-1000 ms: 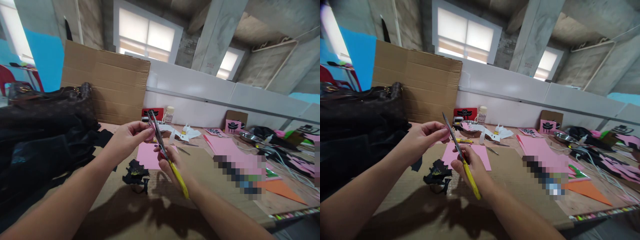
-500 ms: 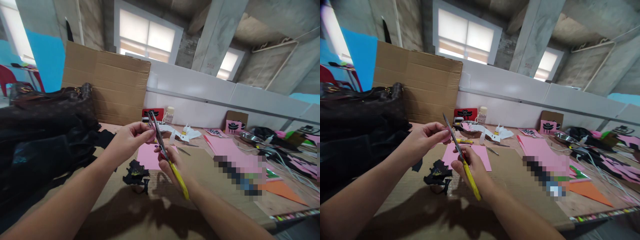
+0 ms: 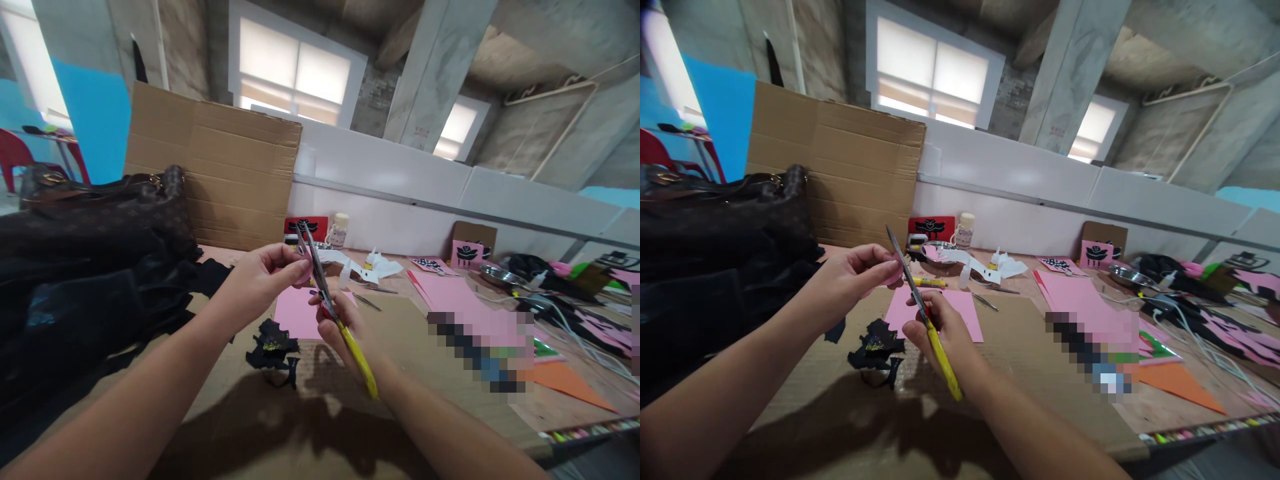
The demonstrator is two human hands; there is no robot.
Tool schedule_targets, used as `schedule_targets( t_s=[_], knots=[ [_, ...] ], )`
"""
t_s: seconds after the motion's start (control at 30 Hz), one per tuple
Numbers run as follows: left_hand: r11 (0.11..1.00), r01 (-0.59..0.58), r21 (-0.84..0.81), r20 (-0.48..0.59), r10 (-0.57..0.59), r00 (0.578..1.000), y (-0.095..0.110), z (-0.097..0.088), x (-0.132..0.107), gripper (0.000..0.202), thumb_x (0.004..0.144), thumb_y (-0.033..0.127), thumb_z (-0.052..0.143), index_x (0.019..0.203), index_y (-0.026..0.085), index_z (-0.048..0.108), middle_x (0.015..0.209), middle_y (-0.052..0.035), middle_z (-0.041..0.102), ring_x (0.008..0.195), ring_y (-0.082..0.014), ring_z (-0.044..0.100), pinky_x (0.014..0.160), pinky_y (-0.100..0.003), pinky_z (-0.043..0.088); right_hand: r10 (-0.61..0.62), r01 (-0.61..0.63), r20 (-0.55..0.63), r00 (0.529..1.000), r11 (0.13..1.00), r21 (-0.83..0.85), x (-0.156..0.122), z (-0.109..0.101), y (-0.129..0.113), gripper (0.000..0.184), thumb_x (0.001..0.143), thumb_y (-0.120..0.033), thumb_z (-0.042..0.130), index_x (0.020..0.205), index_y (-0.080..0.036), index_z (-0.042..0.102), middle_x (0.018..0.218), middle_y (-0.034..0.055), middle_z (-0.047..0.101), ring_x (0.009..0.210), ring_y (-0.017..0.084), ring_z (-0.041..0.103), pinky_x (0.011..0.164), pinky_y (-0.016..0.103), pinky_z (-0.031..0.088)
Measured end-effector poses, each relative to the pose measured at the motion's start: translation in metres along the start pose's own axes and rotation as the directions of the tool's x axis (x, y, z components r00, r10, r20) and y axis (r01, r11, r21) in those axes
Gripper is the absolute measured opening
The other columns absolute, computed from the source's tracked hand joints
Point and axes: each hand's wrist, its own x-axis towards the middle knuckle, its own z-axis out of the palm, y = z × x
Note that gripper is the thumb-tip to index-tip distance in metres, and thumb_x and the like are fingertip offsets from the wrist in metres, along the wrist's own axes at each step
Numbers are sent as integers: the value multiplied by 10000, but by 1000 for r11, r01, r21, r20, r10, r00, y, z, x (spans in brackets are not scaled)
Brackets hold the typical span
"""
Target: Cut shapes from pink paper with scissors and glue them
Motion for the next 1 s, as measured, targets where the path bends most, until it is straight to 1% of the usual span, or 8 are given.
schedule_targets(
  t_s=[0.1, 0.23, 0.4, 0.53, 0.7, 0.8, 0.93, 1.0],
  knots=[
    [1000, -14, -2, 11, 14, 1000, -2, -1, 0, 194, 852, 332, 709, 729, 199, 639, 745, 12, 695, 718, -115, 648, 721, -202, 533, 2, -2, 4, 1000, 1000, 2, 0, 0, -1, 412, 888, -608, 610, 1088, -252, 564, 792, 0, 481, 699, 186, 472, 616, 316, 412],
    [1000, -11, 18, 6, 11, 1000, 0, -1, 0, 183, 861, 312, 698, 729, 196, 647, 744, 11, 698, 714, -116, 649, 718, -206, 538, 13, -13, -6, 1000, 1000, 12, 0, 0, 2, 430, 887, -610, 615, 1103, -242, 564, 789, -4, 470, 698, 184, 457, 612, 312, 397],
    [1000, -1, -1, 5, 1, 1000, 1, -1, 0, 177, 866, 294, 694, 728, 197, 644, 737, 8, 692, 705, -117, 637, 714, -213, 539, -17, 17, -19, 1000, 1000, 0, 0, 1, 4, 455, 889, -655, 589, 1096, -250, 572, 805, 8, 497, 702, 189, 474, 623, 326, 415],
    [1000, 5, -19, 8, -5, 1000, 1, 0, 0, 177, 863, 296, 694, 724, 203, 637, 733, 12, 684, 702, -116, 627, 712, -210, 529, -40, 40, -31, 999, 999, 10, 0, 1, 6, 430, 905, -643, 582, 1111, -266, 577, 854, 26, 534, 741, 201, 503, 648, 340, 440],
    [999, 11, -31, 4, -11, 1000, 3, 2, -1, 166, 861, 283, 682, 722, 201, 641, 720, 15, 672, 689, -111, 623, 708, -205, 520, -50, 50, -36, 998, 998, 22, 0, 2, 5, 428, 896, -635, 602, 1096, -256, 587, 856, 26, 551, 721, 193, 506, 639, 337, 446],
    [1000, 13, -28, -3, -13, 1000, 4, 3, -2, 175, 840, 307, 705, 717, 200, 641, 707, 15, 672, 667, -113, 612, 665, -202, 510, -34, 35, -49, 998, 999, 23, -1, 2, 1, 427, 885, -642, 613, 1072, -259, 598, 874, 33, 567, 729, 196, 527, 637, 338, 455],
    [999, 26, 19, -31, -26, 999, 7, 3, -2, 192, 828, 354, 718, 730, 203, 654, 675, 22, 659, 575, -100, 539, 546, -190, 449, 40, -38, -24, 999, 996, 84, -4, 4, 0, 411, 893, -635, 610, 1068, -263, 593, 769, 0, 525, 624, 169, 504, 528, 294, 409],
    [999, 22, 35, -37, -20, 999, 8, 3, -2, 190, 833, 358, 713, 739, 199, 667, 672, 20, 661, 557, -97, 510, 511, -186, 417, 44, -43, -16, 999, 995, 95, -4, 4, 2, 416, 892, -627, 618, 1089, -261, 593, 765, -5, 516, 589, 153, 478, 491, 276, 380]
  ],
)
